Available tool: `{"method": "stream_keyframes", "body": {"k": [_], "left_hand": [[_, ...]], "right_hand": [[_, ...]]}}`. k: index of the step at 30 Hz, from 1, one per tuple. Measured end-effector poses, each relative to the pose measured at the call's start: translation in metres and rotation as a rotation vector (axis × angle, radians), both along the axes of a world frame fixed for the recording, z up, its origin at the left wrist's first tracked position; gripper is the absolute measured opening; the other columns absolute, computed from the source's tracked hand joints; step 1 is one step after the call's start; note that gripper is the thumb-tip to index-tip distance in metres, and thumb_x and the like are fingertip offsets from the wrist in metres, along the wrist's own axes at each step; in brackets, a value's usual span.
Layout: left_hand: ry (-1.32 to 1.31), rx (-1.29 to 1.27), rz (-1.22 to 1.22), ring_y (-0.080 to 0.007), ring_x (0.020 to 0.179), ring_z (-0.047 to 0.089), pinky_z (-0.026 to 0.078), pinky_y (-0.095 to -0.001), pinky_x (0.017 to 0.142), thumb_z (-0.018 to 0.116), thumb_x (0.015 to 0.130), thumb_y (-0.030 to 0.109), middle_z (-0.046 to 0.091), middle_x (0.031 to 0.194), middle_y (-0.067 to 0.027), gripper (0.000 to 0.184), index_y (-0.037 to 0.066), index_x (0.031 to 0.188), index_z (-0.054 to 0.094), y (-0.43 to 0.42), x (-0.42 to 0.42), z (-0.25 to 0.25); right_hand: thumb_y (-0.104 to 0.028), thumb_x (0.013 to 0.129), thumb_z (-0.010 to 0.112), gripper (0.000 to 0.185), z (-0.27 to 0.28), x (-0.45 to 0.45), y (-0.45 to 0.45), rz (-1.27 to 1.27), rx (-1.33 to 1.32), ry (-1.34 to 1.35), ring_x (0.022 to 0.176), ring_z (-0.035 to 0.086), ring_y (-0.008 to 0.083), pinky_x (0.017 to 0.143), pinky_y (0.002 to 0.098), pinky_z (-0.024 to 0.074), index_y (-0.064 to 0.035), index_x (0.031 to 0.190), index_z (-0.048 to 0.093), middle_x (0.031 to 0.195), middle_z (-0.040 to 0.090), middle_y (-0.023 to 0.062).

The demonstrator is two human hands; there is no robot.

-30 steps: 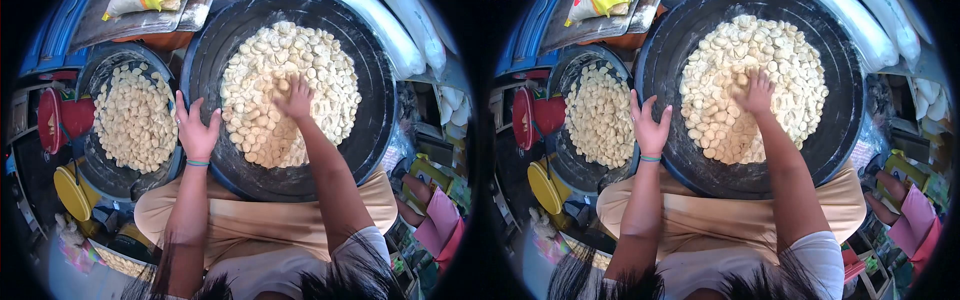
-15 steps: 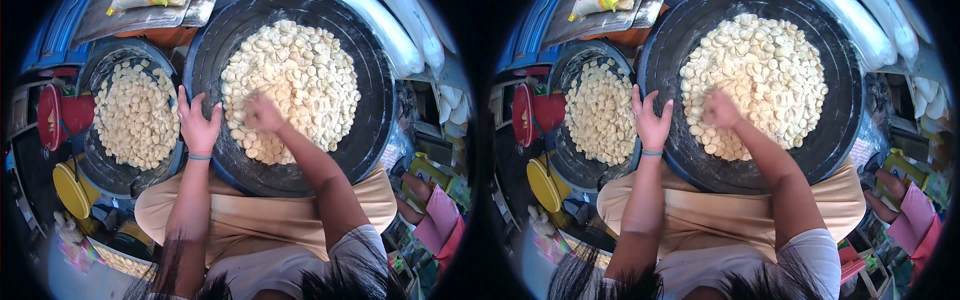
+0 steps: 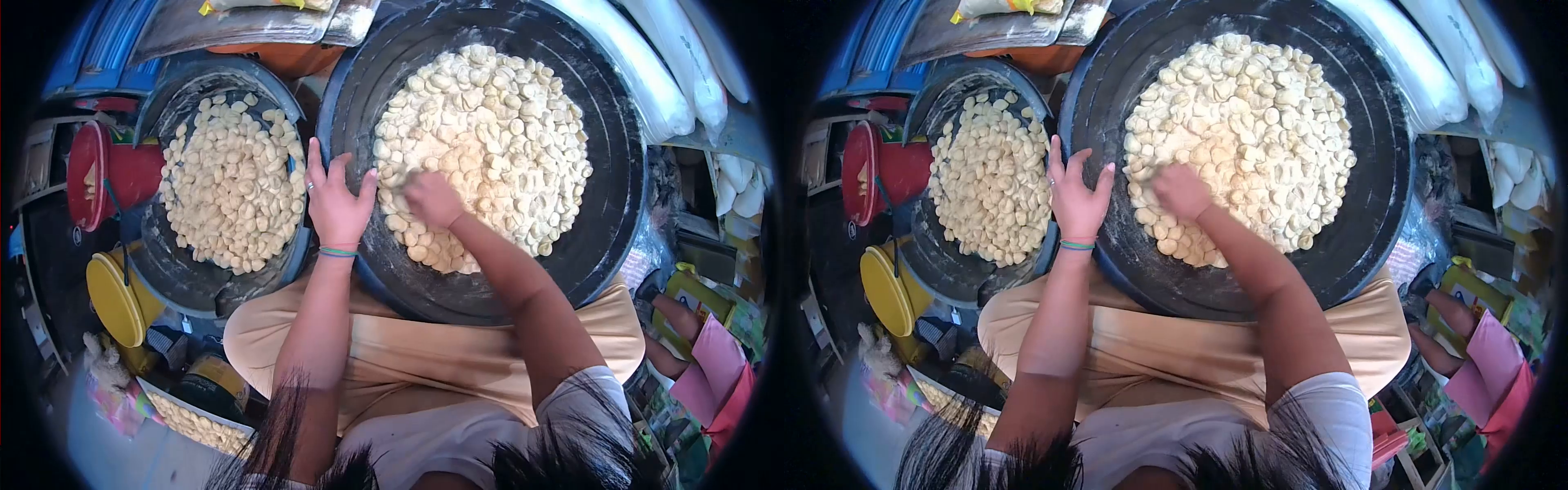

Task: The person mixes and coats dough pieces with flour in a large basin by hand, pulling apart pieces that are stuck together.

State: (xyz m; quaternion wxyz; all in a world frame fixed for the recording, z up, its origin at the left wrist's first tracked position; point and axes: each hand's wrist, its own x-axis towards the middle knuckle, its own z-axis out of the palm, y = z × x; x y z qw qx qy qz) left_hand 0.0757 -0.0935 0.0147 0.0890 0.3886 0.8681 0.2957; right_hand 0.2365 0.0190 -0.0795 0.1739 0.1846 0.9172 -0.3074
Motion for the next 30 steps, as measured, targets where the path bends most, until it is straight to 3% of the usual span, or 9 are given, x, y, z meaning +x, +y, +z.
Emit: {"method": "stream_keyframes", "body": {"k": [4, 6, 8, 10, 13, 18, 23, 26, 30], "left_hand": [[0.011, -0.001, 0.006, -0.0410, 0.125, 0.039, 0.043, -0.0476, 0.096, 0.072, 0.075, 0.032, 0.030, 0.148, -0.0180, 0.043, 0.006, 0.108, 0.063, 0.000, 0.000, -0.001], [0.004, -0.027, 0.007, -0.0411, 0.125, 0.039, 0.043, -0.0475, 0.096, 0.072, 0.075, 0.032, 0.029, 0.148, -0.0174, 0.042, 0.006, 0.107, 0.064, 0.001, 0.000, 0.000], [0.000, -0.048, 0.011, -0.0411, 0.124, 0.040, 0.044, -0.0475, 0.095, 0.072, 0.075, 0.032, 0.029, 0.148, -0.0169, 0.041, 0.006, 0.106, 0.064, 0.001, 0.000, 0.001], [-0.003, -0.062, 0.012, -0.0411, 0.124, 0.040, 0.044, -0.0475, 0.095, 0.072, 0.075, 0.032, 0.029, 0.148, -0.0165, 0.040, 0.006, 0.105, 0.065, 0.001, 0.000, 0.002], [0.006, -0.049, 0.009, -0.0424, 0.123, 0.043, 0.044, -0.0470, 0.095, 0.073, 0.076, 0.032, 0.031, 0.148, -0.0178, 0.037, 0.007, 0.102, 0.064, 0.000, 0.000, 0.003], [-0.029, -0.024, 0.016, -0.0405, 0.123, 0.043, 0.045, -0.0473, 0.093, 0.072, 0.076, 0.031, 0.030, 0.148, -0.0166, 0.036, 0.007, 0.102, 0.064, -0.003, -0.001, 0.002], [-0.051, -0.019, 0.014, -0.0410, 0.123, 0.043, 0.045, -0.0472, 0.094, 0.071, 0.077, 0.030, 0.030, 0.148, -0.0175, 0.034, 0.007, 0.101, 0.065, -0.003, -0.002, 0.002], [-0.050, 0.009, 0.006, -0.0422, 0.123, 0.042, 0.045, -0.0473, 0.094, 0.071, 0.076, 0.029, 0.030, 0.148, -0.0186, 0.034, 0.007, 0.101, 0.065, -0.004, -0.004, 0.000], [-0.044, -0.012, 0.008, -0.0422, 0.123, 0.042, 0.045, -0.0476, 0.093, 0.071, 0.076, 0.029, 0.030, 0.148, -0.0189, 0.033, 0.007, 0.100, 0.065, -0.002, -0.003, 0.000]], "right_hand": [[-0.058, 0.076, 0.062, 0.078, -0.067, 0.036, 0.056, -0.836, 0.561, 0.213, 0.124, 0.040, 0.0309, 0.103, 0.0530, 0.0284, -0.0190, 0.140, 0.042, 0.142, 0.039, 0.0139], [-0.056, 0.077, 0.062, 0.079, -0.090, 0.005, 0.066, -0.977, 0.601, -0.035, 0.126, 0.038, 0.0351, 0.104, 0.0545, 0.0267, -0.0168, 0.142, 0.038, 0.147, 0.031, 0.0162], [-0.042, 0.079, 0.062, 0.067, -0.064, -0.036, 0.055, -0.972, 0.403, -0.245, 0.126, 0.037, 0.0398, 0.104, 0.0577, 0.0257, -0.0131, 0.137, 0.042, 0.143, 0.034, 0.0194], [-0.028, 0.078, 0.065, 0.058, -0.084, -0.043, 0.033, -0.688, 0.461, -0.014, 0.121, 0.043, 0.0368, 0.099, 0.0540, 0.0350, -0.0116, 0.130, 0.045, 0.135, 0.041, 0.0185], [-0.015, 0.073, 0.068, 0.055, -0.071, -0.025, 0.026, -0.486, 0.058, 0.202, 0.104, 0.056, 0.0298, 0.086, 0.0454, 0.0460, -0.0091, 0.124, 0.048, 0.115, 0.052, 0.0165], [-0.009, 0.077, 0.065, 0.042, -0.036, -0.012, 0.047, -1.244, -0.793, 0.413, 0.066, 0.052, 0.0122, 0.059, 0.0245, 0.0436, -0.0047, 0.117, 0.052, 0.082, 0.055, 0.0033], [-0.016, 0.077, 0.065, 0.028, -0.029, -0.002, 0.068, -1.218, -1.317, 0.393, 0.064, 0.055, 0.0168, 0.060, 0.0295, 0.0460, -0.0052, 0.102, 0.062, 0.077, 0.058, 0.0057], [-0.023, 0.076, 0.065, 0.028, -0.033, -0.021, 0.067, -0.809, -0.060, 0.146, 0.079, 0.062, 0.0242, 0.070, 0.0361, 0.0494, -0.0089, 0.100, 0.065, 0.089, 0.063, 0.0124], [-0.025, 0.077, 0.064, 0.039, -0.057, -0.070, 0.062, -0.701, 0.370, 0.281, 0.103, 0.059, 0.0316, 0.085, 0.0412, 0.0476, -0.0133, 0.114, 0.060, 0.114, 0.060, 0.0144]]}}
